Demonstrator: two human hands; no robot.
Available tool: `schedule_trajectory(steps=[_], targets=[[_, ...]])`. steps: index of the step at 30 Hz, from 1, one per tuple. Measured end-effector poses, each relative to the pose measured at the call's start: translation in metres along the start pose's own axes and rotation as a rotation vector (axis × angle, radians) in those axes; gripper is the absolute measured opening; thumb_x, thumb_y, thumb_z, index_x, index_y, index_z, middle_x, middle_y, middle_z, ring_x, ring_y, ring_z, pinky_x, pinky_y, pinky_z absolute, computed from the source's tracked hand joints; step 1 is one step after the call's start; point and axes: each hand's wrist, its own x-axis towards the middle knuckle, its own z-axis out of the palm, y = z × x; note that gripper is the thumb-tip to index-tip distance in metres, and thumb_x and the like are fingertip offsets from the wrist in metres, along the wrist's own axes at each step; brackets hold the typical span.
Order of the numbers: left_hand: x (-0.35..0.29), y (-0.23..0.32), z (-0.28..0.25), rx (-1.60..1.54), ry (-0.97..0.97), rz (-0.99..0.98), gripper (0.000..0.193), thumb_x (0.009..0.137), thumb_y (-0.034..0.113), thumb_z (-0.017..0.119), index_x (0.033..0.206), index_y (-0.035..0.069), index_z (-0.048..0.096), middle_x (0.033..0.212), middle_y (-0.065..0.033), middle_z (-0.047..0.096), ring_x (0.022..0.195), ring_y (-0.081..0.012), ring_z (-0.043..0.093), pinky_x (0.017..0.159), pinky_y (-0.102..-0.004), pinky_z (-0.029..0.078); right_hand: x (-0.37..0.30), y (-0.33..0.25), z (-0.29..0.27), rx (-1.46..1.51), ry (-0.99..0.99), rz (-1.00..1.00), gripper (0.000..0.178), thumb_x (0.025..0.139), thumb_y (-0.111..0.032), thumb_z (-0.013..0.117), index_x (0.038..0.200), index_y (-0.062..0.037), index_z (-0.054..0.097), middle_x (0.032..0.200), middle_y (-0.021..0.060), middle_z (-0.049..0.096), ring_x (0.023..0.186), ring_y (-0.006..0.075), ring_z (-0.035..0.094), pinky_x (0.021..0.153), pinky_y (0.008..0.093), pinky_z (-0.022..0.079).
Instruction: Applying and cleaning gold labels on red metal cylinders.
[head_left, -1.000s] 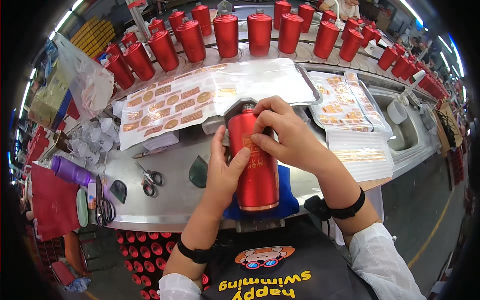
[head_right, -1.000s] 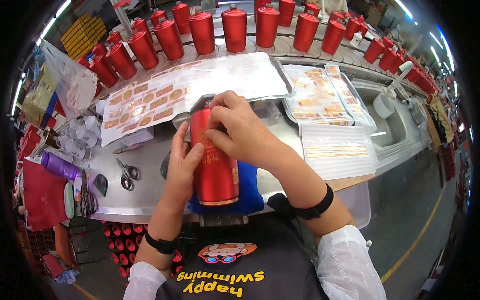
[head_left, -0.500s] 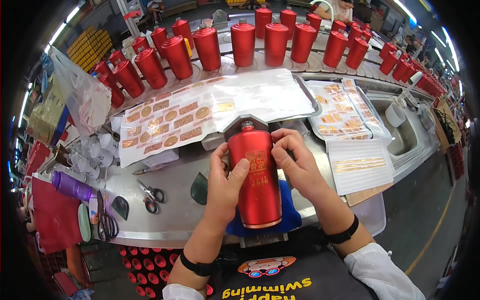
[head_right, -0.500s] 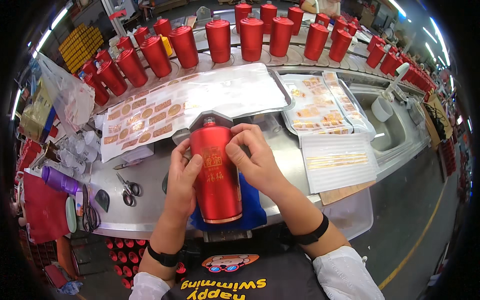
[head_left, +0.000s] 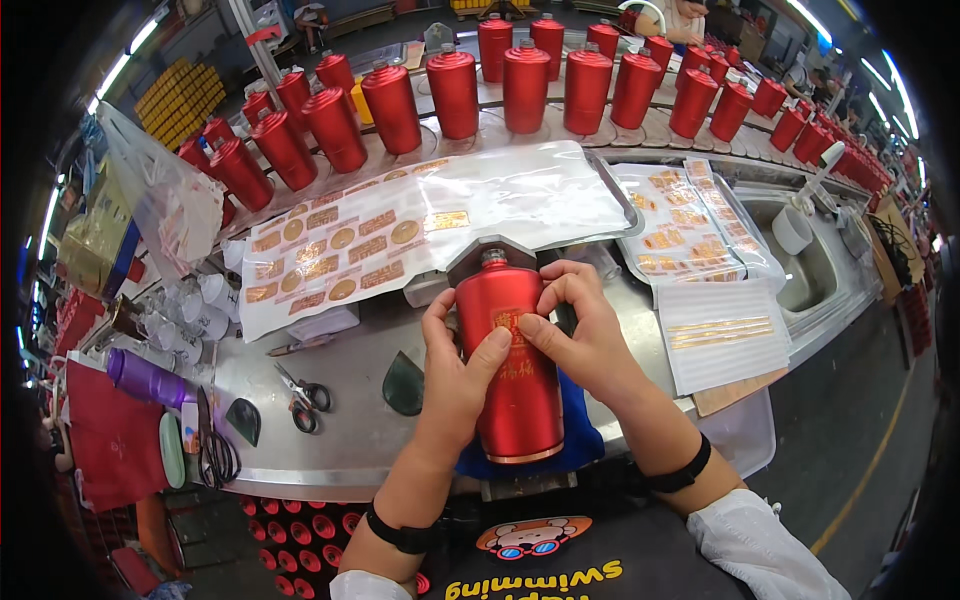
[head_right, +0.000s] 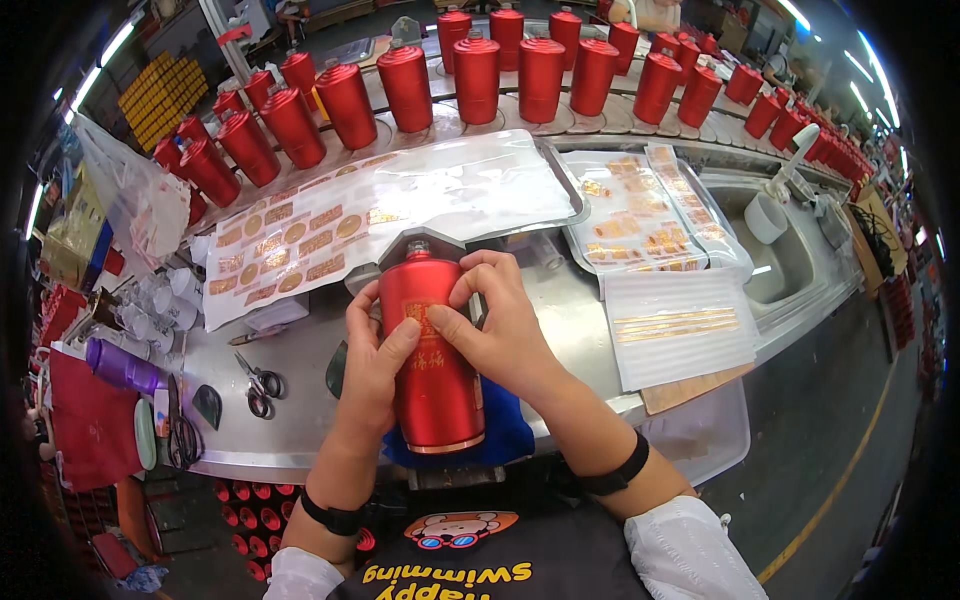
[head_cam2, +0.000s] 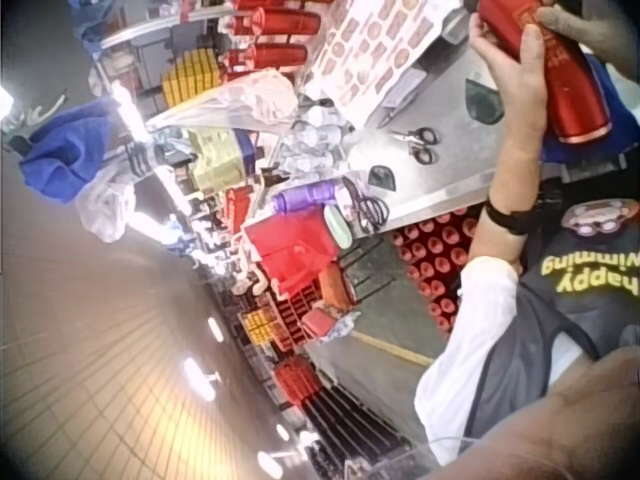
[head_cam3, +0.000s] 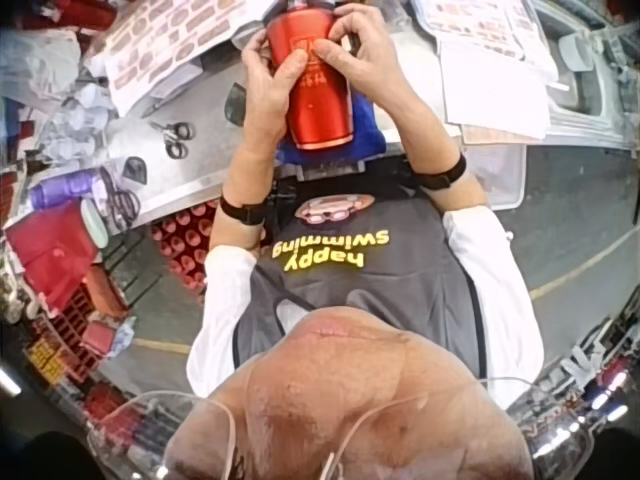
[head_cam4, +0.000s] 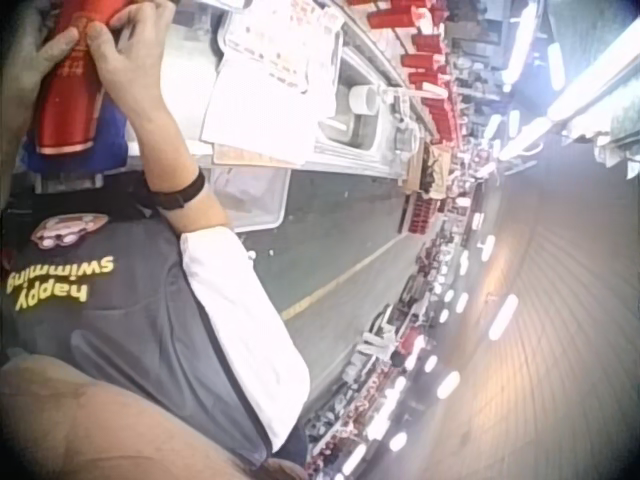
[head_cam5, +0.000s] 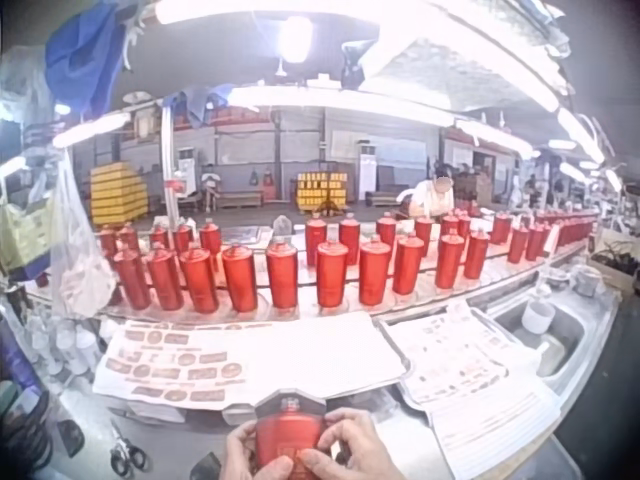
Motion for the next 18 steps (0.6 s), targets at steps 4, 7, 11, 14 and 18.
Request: schedule_trajectory(steps=[4,7,11,14,18], targets=[[0.002,-0.002,0.000,-0.037,0.008,0.001,0.074,0.091,0.027,0.068,0.142,-0.002,0.024,0.120,-0.0173,0.050,0.107,-0.0186,0.055,0.089,-0.0307,0.050,0.002,0.001,0.000,0.006,0.008,0.000,0.025,0.086,-0.024,0.073,0.088,-0.0064,0.055,0.121,0.0141,0.049,0.118,0.0251,0.045,0.104,0.0367,0.032],[0.001,-0.003,0.000,-0.054,-0.006,0.028,0.074,0.091,0.026,0.068,0.143,-0.001,0.023,0.121,-0.0176,0.049,0.107,-0.0185,0.055,0.088,-0.0306,0.050,0.003,0.004,0.000,0.018,0.011,-0.004,0.024,0.087,-0.023,0.072,0.088,-0.0062,0.055,0.122,0.0137,0.050,0.118,0.0244,0.046,0.104,0.0359,0.032],[-0.003,-0.003,0.001,-0.040,-0.028,0.019,0.076,0.091,0.025,0.068,0.144,-0.001,0.022,0.122,-0.0179,0.049,0.107,-0.0187,0.055,0.088,-0.0306,0.051,0.001,0.008,0.000,0.024,0.016,-0.019,0.024,0.088,-0.024,0.072,0.087,-0.0059,0.056,0.121,0.0129,0.050,0.116,0.0233,0.047,0.103,0.0347,0.033],[-0.004,-0.001,0.001,-0.065,-0.029,-0.005,0.078,0.090,0.028,0.069,0.144,-0.001,0.022,0.123,-0.0194,0.049,0.108,-0.0199,0.056,0.090,-0.0313,0.051,-0.001,0.007,-0.004,-0.015,0.044,-0.025,0.022,0.090,-0.018,0.068,0.104,-0.0051,0.058,0.129,0.0148,0.051,0.116,0.0212,0.052,0.100,0.0340,0.039],[-0.004,-0.001,0.001,-0.023,-0.048,-0.008,0.080,0.090,0.030,0.069,0.145,-0.002,0.020,0.127,-0.0205,0.048,0.112,-0.0206,0.055,0.091,-0.0320,0.050,-0.016,-0.008,-0.018,0.339,0.124,0.177,0.036,0.095,-0.010,0.058,0.129,-0.0035,0.051,0.124,0.0154,0.059,0.104,0.0172,0.061,0.091,0.0296,0.049]])
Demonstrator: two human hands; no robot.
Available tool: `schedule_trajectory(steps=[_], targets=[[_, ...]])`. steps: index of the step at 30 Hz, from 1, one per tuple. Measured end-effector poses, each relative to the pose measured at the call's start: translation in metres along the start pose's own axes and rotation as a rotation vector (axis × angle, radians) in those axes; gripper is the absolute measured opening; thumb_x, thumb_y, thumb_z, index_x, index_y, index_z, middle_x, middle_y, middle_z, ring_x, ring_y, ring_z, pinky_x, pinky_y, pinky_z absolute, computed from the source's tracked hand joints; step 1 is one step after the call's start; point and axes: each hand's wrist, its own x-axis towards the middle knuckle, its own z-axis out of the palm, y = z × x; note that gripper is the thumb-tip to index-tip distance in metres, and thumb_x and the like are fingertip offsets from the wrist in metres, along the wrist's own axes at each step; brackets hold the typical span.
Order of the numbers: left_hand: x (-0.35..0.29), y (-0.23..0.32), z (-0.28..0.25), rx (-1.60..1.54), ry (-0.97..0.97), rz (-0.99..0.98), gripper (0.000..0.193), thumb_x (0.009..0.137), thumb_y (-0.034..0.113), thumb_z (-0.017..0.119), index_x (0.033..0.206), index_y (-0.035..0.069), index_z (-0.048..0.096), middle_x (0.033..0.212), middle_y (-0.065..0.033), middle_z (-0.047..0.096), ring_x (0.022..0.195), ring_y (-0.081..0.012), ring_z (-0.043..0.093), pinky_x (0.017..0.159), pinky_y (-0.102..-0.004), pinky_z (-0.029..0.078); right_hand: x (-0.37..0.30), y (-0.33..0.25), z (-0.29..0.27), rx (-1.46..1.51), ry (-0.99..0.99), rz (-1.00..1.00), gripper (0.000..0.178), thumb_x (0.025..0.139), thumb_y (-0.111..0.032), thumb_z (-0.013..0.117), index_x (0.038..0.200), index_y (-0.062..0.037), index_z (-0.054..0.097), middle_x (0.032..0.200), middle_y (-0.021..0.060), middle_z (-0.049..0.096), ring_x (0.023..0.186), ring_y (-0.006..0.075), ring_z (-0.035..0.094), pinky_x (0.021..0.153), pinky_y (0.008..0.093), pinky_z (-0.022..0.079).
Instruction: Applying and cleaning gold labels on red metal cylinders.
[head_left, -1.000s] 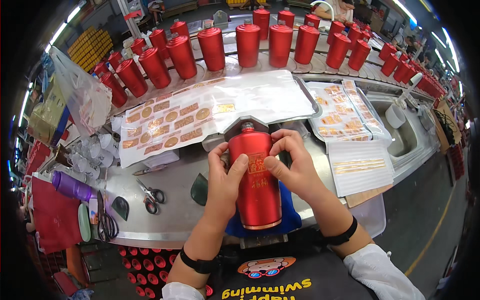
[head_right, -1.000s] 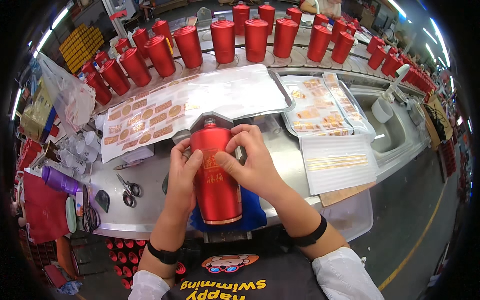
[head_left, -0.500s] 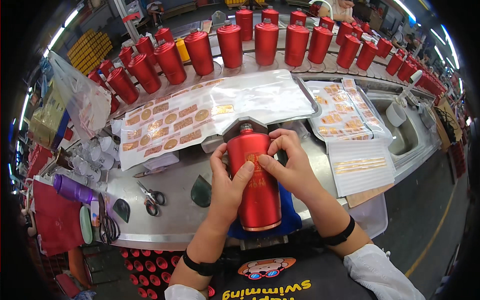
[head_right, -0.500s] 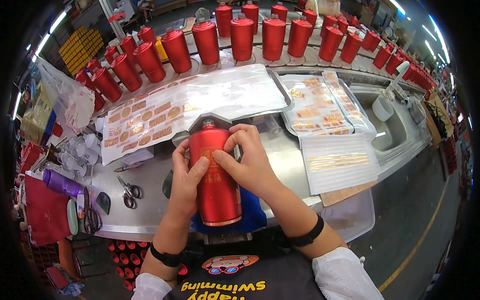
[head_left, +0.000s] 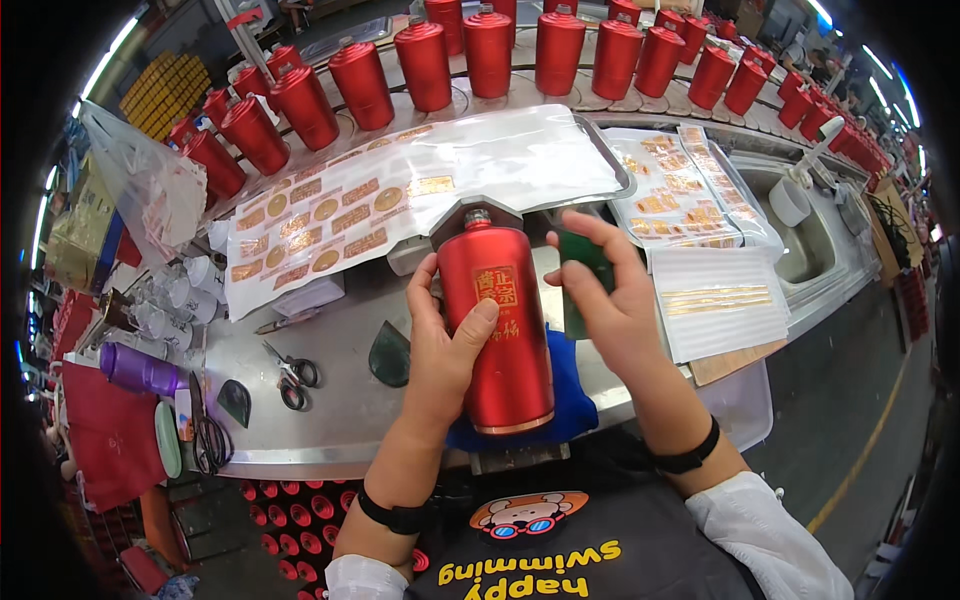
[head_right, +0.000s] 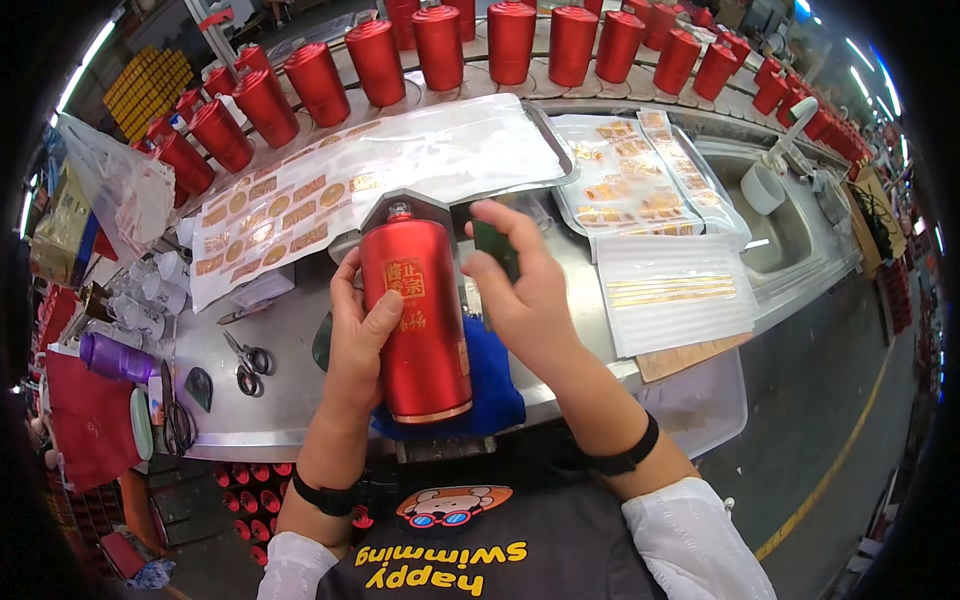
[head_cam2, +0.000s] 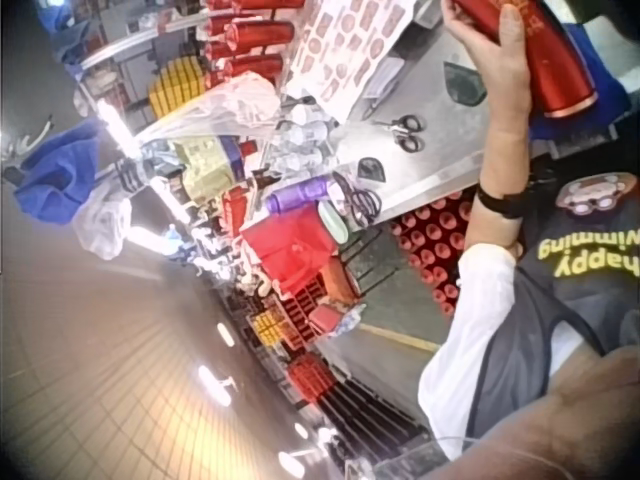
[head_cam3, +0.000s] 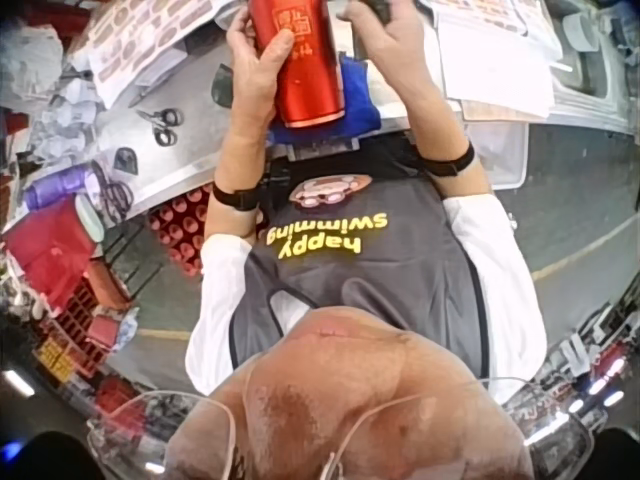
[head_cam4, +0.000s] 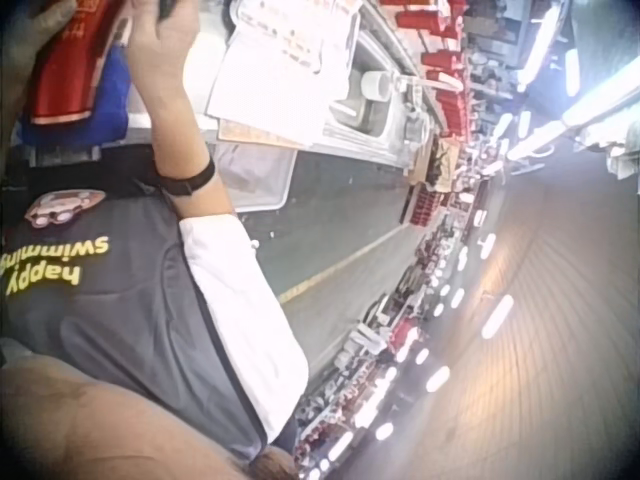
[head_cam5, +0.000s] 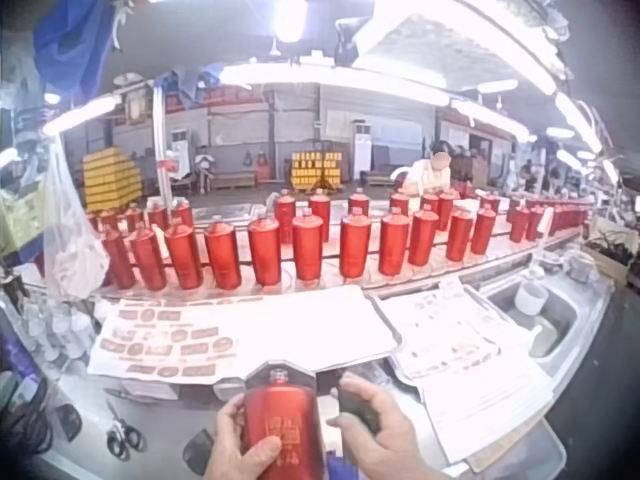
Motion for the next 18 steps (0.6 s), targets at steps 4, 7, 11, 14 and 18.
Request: schedule_trajectory(steps=[4,7,11,14,18], targets=[[-0.001,-0.002,0.001,0.009,-0.002,0.027,0.082,0.090,0.031,0.069,0.146,-0.003,0.019,0.131,-0.0206,0.046,0.116,-0.0218,0.053,0.095,-0.0334,0.048,-0.027,-0.021,-0.010,0.098,-0.015,0.141,0.040,0.097,-0.009,0.056,0.134,0.0010,0.046,0.111,0.0072,0.061,0.098,0.0087,0.057,0.083,0.0227,0.047],[-0.002,-0.004,0.001,0.036,0.013,0.035,0.082,0.091,0.031,0.068,0.146,-0.004,0.019,0.134,-0.0205,0.044,0.118,-0.0227,0.052,0.098,-0.0343,0.046,-0.048,-0.030,-0.009,0.119,-0.116,0.265,0.038,0.097,-0.012,0.055,0.133,0.0000,0.047,0.110,0.0057,0.061,0.098,0.0070,0.055,0.084,0.0232,0.047],[-0.002,-0.005,0.002,0.058,0.020,0.064,0.080,0.092,0.031,0.067,0.146,-0.005,0.020,0.137,-0.0206,0.043,0.120,-0.0231,0.050,0.100,-0.0347,0.044,-0.060,-0.028,0.000,0.070,-0.159,0.276,0.036,0.097,-0.012,0.055,0.130,0.0004,0.049,0.109,0.0062,0.062,0.099,0.0087,0.056,0.087,0.0258,0.047],[-0.001,-0.005,0.001,0.069,0.009,0.075,0.079,0.093,0.031,0.066,0.146,-0.006,0.020,0.137,-0.0205,0.042,0.120,-0.0229,0.050,0.100,-0.0345,0.043,-0.063,-0.025,0.005,-0.007,-0.171,0.196,0.034,0.097,-0.013,0.055,0.127,0.0009,0.050,0.108,0.0081,0.063,0.098,0.0103,0.057,0.087,0.0265,0.047],[-0.001,-0.006,0.001,0.067,0.022,0.050,0.078,0.093,0.032,0.065,0.146,-0.006,0.020,0.137,-0.0204,0.041,0.121,-0.0226,0.049,0.101,-0.0337,0.043,-0.065,-0.025,0.008,-0.059,-0.165,0.198,0.033,0.097,-0.015,0.054,0.126,0.0017,0.051,0.105,0.0099,0.064,0.096,0.0122,0.058,0.085,0.0275,0.047]])
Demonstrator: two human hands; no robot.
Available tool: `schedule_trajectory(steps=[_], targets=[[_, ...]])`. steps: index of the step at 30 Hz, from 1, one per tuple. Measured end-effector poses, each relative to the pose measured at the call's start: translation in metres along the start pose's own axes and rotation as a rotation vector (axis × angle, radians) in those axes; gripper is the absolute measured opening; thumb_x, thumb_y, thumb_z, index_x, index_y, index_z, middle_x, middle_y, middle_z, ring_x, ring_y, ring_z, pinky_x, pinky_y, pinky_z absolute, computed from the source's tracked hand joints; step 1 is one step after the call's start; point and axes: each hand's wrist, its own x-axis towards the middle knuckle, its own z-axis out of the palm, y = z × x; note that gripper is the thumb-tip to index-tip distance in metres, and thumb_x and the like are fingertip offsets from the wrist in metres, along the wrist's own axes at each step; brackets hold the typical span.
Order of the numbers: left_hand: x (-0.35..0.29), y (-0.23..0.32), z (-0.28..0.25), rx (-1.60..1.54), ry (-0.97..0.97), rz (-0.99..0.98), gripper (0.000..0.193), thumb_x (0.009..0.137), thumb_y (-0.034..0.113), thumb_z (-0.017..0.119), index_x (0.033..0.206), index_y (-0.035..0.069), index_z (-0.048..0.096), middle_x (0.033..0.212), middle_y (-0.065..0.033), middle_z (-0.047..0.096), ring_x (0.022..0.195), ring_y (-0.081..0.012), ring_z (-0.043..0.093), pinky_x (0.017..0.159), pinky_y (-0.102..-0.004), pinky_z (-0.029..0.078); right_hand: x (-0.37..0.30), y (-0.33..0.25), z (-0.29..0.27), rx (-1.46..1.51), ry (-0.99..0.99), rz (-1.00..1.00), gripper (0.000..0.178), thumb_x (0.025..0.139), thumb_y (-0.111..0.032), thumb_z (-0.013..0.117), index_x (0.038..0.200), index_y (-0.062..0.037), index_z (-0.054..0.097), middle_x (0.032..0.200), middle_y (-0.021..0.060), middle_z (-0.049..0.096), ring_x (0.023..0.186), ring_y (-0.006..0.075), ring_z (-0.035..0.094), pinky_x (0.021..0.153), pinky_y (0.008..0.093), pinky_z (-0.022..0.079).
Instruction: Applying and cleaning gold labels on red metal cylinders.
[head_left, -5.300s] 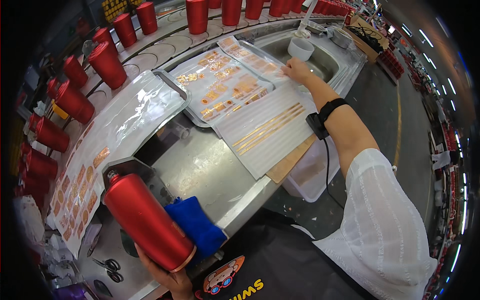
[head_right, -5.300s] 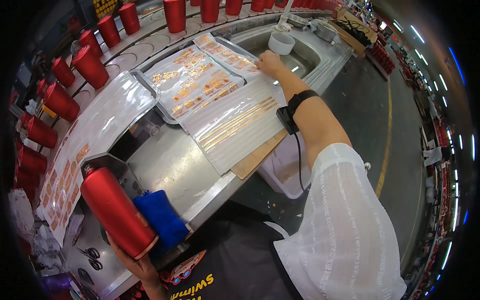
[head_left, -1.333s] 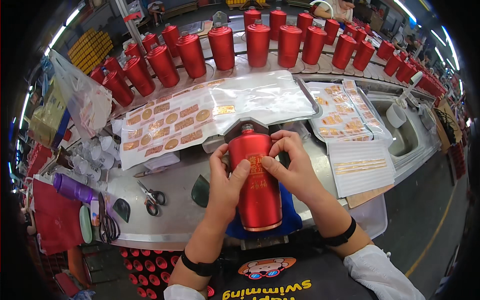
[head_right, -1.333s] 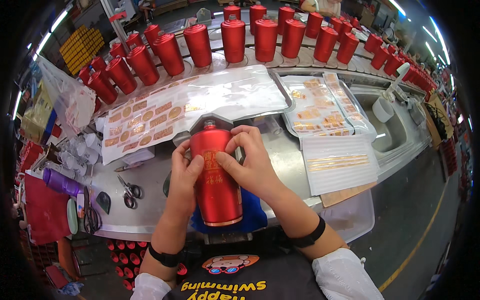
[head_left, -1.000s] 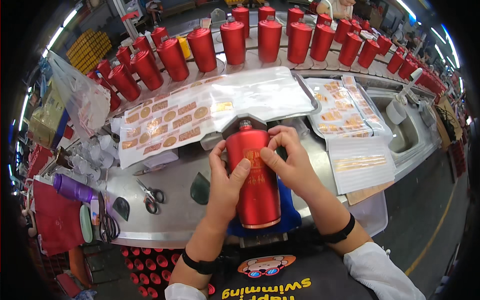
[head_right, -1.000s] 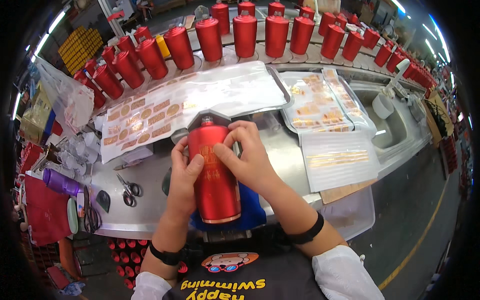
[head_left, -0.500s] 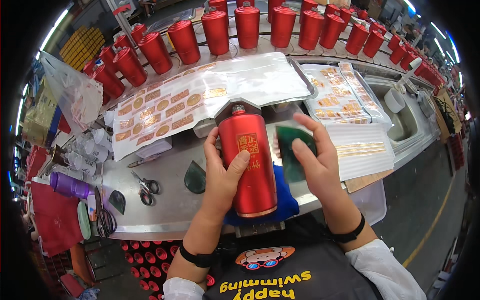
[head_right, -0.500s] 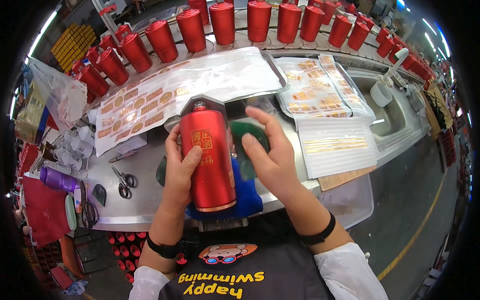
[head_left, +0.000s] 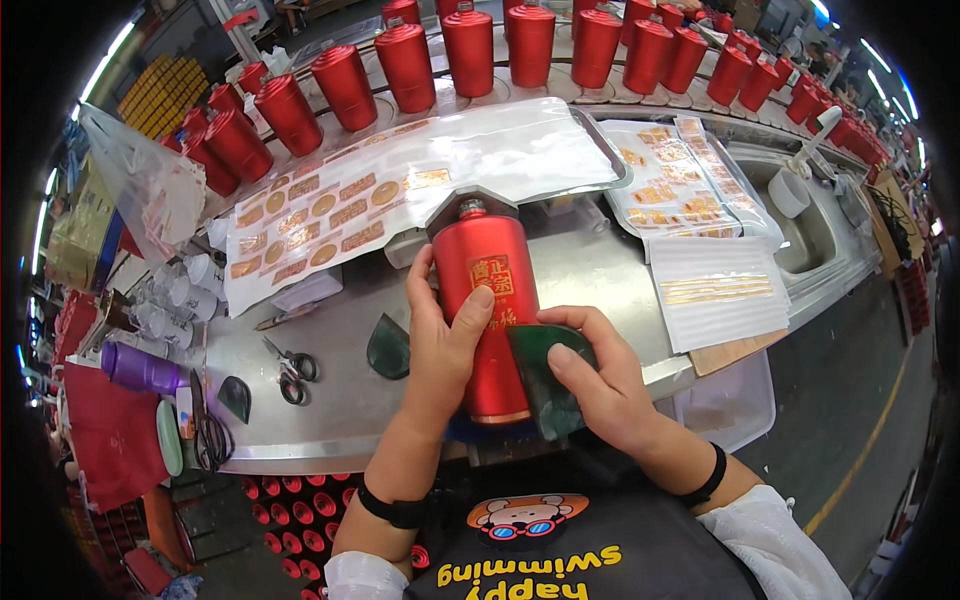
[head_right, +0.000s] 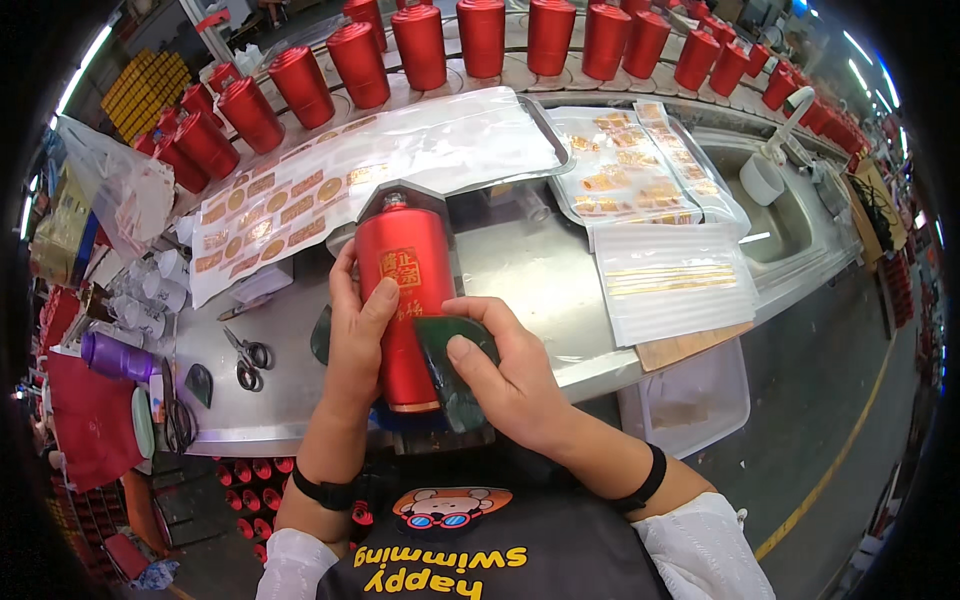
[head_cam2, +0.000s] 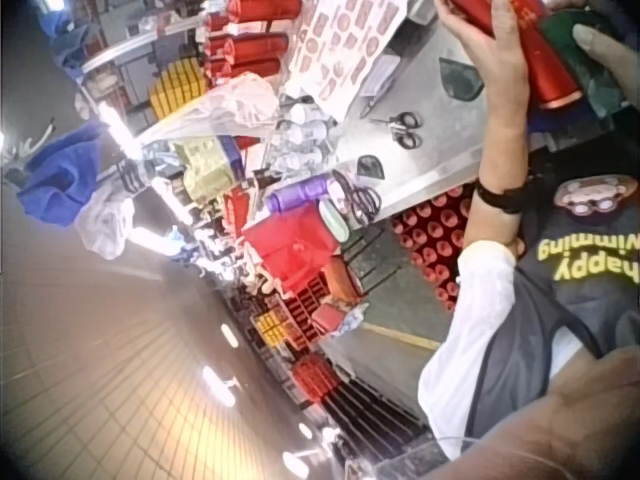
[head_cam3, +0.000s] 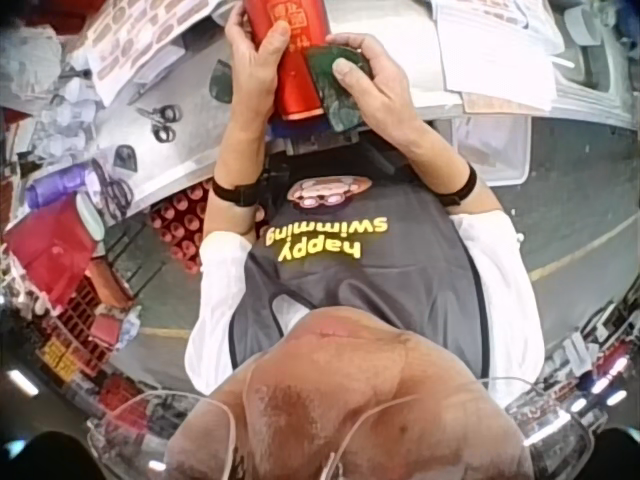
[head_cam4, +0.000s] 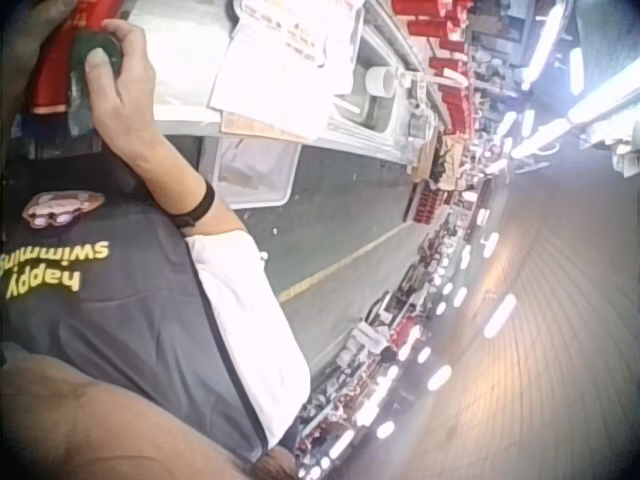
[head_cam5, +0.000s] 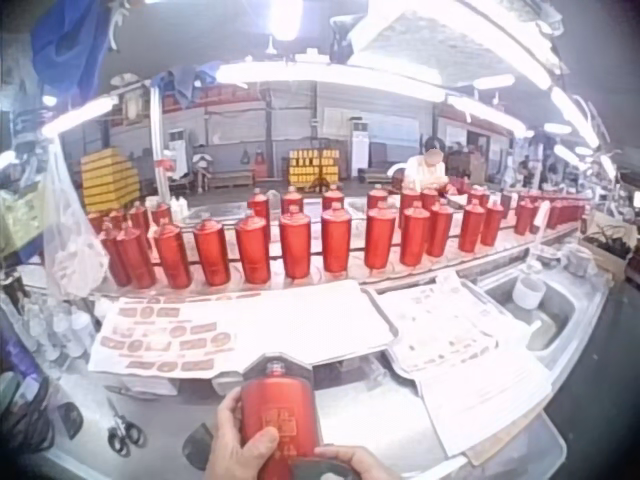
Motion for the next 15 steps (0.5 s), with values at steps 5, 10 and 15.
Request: schedule_trajectory(steps=[5,10,15], targets=[[0.0003,0.0010,-0.0005,0.008,-0.009,0.015,0.078,0.093,0.032,0.065,0.146,-0.006,0.020,0.137,-0.0203,0.041,0.120,-0.0222,0.049,0.101,-0.0333,0.043,0.0000,0.0022,0.0008,-0.025,0.009,-0.002,0.031,0.097,-0.015,0.053,0.123,0.0022,0.052,0.102,0.0112,0.064,0.094,0.0135,0.058,0.083,0.0282,0.048],[0.0015,0.0032,-0.0014,0.038,-0.012,0.011,0.078,0.093,0.034,0.065,0.145,-0.006,0.022,0.136,-0.0200,0.043,0.119,-0.0219,0.049,0.099,-0.0334,0.043,0.0023,0.0019,0.0031,-0.035,0.022,-0.014,0.030,0.097,-0.015,0.054,0.122,0.0023,0.052,0.100,0.0116,0.063,0.091,0.0149,0.058,0.082,0.0290,0.048],[0.0018,-0.0034,-0.0038,0.070,-0.011,0.070,0.079,0.093,0.037,0.065,0.144,-0.006,0.024,0.134,-0.0192,0.045,0.118,-0.0223,0.050,0.100,-0.0332,0.042,-0.0003,0.0045,0.0011,0.027,0.017,0.055,0.028,0.096,-0.014,0.055,0.120,0.0015,0.053,0.093,0.0061,0.062,0.085,0.0093,0.055,0.076,0.0257,0.047]])
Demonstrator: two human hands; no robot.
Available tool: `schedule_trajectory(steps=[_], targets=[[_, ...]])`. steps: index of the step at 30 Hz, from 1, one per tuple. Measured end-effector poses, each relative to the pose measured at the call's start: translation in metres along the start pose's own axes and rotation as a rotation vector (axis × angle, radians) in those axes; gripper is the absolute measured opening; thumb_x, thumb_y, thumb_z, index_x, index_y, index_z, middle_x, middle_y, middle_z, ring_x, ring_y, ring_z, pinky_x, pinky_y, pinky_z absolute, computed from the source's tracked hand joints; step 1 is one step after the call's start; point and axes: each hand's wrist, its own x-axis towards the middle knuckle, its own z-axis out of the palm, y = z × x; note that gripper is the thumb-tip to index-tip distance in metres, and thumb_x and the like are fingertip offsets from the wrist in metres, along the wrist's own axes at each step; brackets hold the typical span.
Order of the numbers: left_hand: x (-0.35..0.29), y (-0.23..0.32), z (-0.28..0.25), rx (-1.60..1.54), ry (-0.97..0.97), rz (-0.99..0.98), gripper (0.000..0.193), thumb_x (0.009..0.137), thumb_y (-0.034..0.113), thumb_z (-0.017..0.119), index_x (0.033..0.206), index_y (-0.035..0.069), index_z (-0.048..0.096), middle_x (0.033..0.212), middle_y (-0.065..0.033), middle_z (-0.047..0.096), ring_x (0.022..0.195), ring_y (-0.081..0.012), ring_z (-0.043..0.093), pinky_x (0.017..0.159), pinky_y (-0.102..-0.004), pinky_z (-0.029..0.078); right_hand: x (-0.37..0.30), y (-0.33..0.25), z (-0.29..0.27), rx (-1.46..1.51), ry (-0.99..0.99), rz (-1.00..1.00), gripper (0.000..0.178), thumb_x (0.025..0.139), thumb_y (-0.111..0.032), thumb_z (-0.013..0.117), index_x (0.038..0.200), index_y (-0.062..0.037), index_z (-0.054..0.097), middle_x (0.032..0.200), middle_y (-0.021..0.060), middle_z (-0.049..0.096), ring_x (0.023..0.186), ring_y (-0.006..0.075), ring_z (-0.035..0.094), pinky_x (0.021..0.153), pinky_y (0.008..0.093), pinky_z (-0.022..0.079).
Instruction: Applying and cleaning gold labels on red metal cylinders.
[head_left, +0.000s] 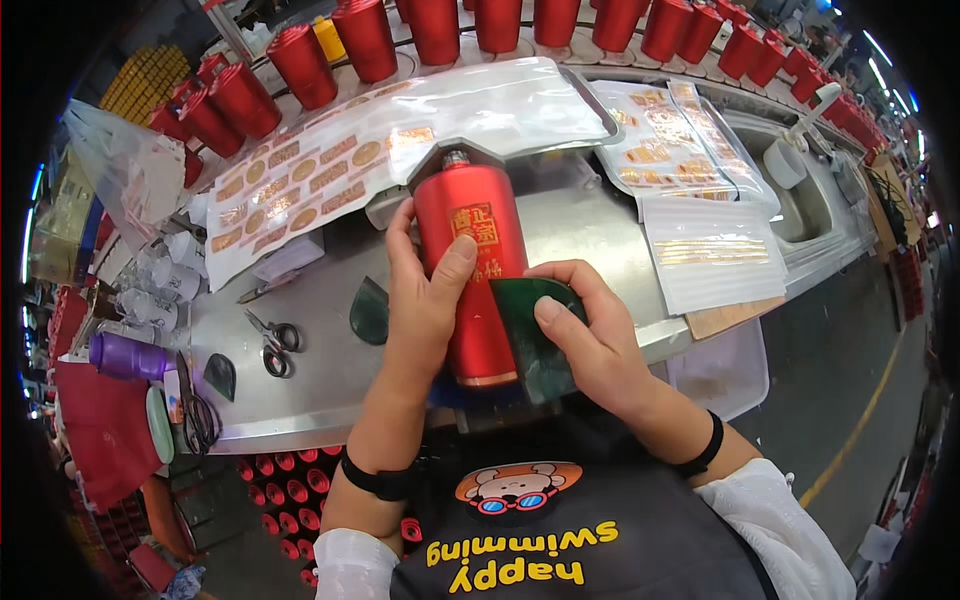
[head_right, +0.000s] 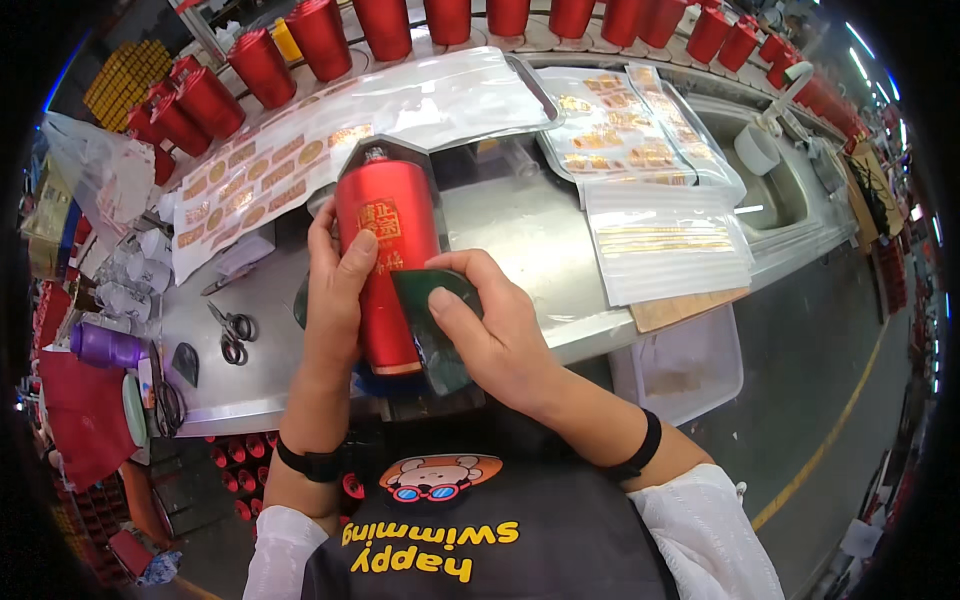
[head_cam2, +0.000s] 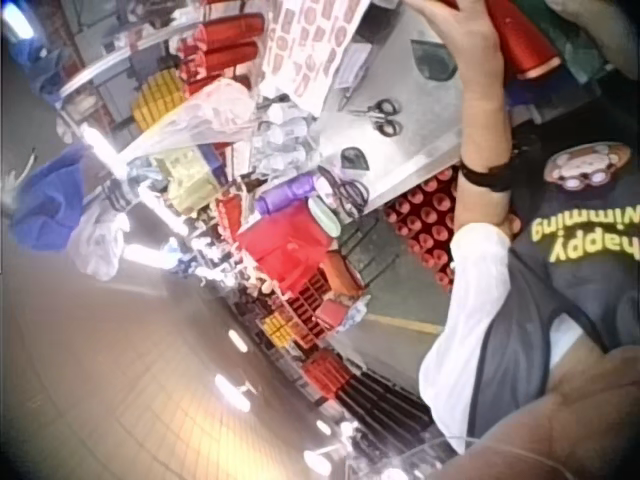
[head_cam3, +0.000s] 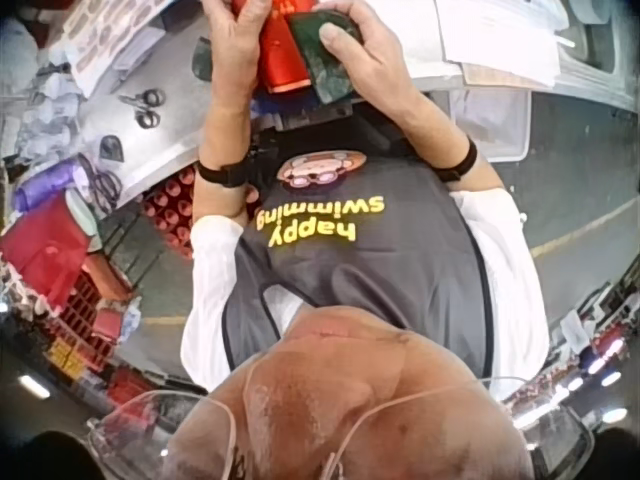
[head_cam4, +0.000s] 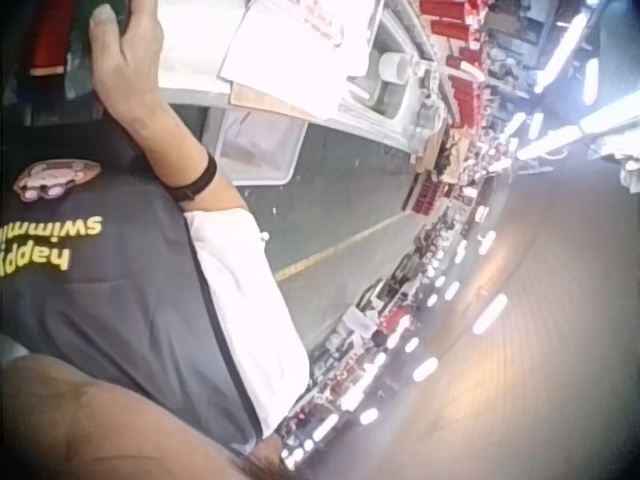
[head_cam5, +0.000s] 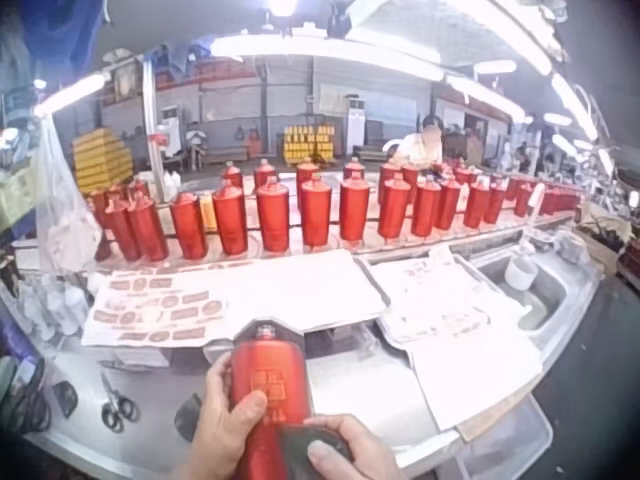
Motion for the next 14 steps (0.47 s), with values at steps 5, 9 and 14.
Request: schedule_trajectory(steps=[5,9,14], targets=[[-0.0001,0.0032,-0.0020,-0.052,-0.042,-0.021,0.085,0.091,0.037,0.068,0.147,-0.006,0.019,0.138,-0.0197,0.042,0.122,-0.0230,0.048,0.102,-0.0337,0.041,0.0019,0.0012,0.0025,0.020,-0.007,-0.049,0.027,0.098,-0.014,0.054,0.120,-0.0002,0.052,0.095,-0.0002,0.057,0.083,0.0034,0.049,0.075,0.0198,0.042],[-0.0004,0.0055,-0.0030,-0.047,-0.081,-0.029,0.090,0.089,0.033,0.071,0.148,-0.006,0.017,0.139,-0.0198,0.041,0.123,-0.0234,0.048,0.104,-0.0346,0.040,0.0008,0.0028,0.0029,0.034,-0.004,-0.061,0.027,0.098,-0.015,0.054,0.121,-0.0003,0.052,0.097,0.0004,0.058,0.084,0.0034,0.049,0.076,0.0198,0.043],[0.0005,0.0071,-0.0045,-0.045,-0.096,-0.041,0.091,0.088,0.032,0.072,0.148,-0.006,0.016,0.140,-0.0200,0.041,0.125,-0.0237,0.047,0.104,-0.0347,0.040,-0.0009,0.0030,0.0016,0.073,0.010,-0.034,0.030,0.097,-0.017,0.056,0.121,0.0006,0.052,0.099,0.0056,0.061,0.089,0.0083,0.054,0.079,0.0243,0.045]])
